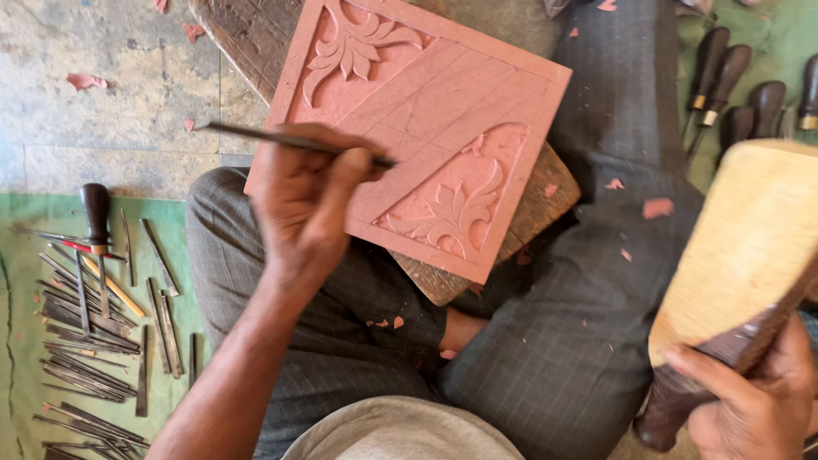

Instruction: The person carves a floral design into a flat piece of wood using a small chisel and a wooden mallet, occasionally picking up different chisels from a cloth on the floor.

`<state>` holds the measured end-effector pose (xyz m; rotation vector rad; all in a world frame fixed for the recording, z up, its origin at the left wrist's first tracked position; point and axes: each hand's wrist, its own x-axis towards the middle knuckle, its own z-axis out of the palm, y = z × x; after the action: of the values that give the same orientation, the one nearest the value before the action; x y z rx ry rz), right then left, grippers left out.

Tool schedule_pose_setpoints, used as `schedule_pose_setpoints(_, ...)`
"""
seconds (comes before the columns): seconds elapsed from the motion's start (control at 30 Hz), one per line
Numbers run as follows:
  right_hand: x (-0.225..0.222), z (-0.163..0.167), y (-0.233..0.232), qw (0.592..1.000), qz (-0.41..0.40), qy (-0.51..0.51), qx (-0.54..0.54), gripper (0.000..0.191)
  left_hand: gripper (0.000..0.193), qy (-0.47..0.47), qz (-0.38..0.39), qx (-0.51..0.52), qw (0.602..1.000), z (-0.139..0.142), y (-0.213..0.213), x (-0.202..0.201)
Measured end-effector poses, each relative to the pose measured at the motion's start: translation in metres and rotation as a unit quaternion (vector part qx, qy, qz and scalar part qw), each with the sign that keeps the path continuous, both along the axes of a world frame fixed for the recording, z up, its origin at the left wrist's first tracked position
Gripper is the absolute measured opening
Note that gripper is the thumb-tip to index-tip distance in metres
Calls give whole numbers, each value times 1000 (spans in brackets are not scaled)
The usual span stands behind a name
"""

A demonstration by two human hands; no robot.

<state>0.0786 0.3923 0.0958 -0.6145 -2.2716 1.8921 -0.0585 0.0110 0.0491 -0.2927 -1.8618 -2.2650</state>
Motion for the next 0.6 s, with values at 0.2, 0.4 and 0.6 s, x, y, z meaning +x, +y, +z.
schedule_pose_setpoints(0.2, 12, -49, 86, 963, -11, -48, -264, 79, 16, -81, 102, 4, 991, -9, -28, 23)
schedule_pose_setpoints(0.4, 24, -60, 118, 955, -23, -136, -264, 76, 16, -141, 119, -22, 983, -22, -16, 37)
schedule_pose_setpoints(0.6, 15, -46, 104, 963, -68, -215, -150, 84, 19, -176, 51, 4, 983, -27, -5, 53)
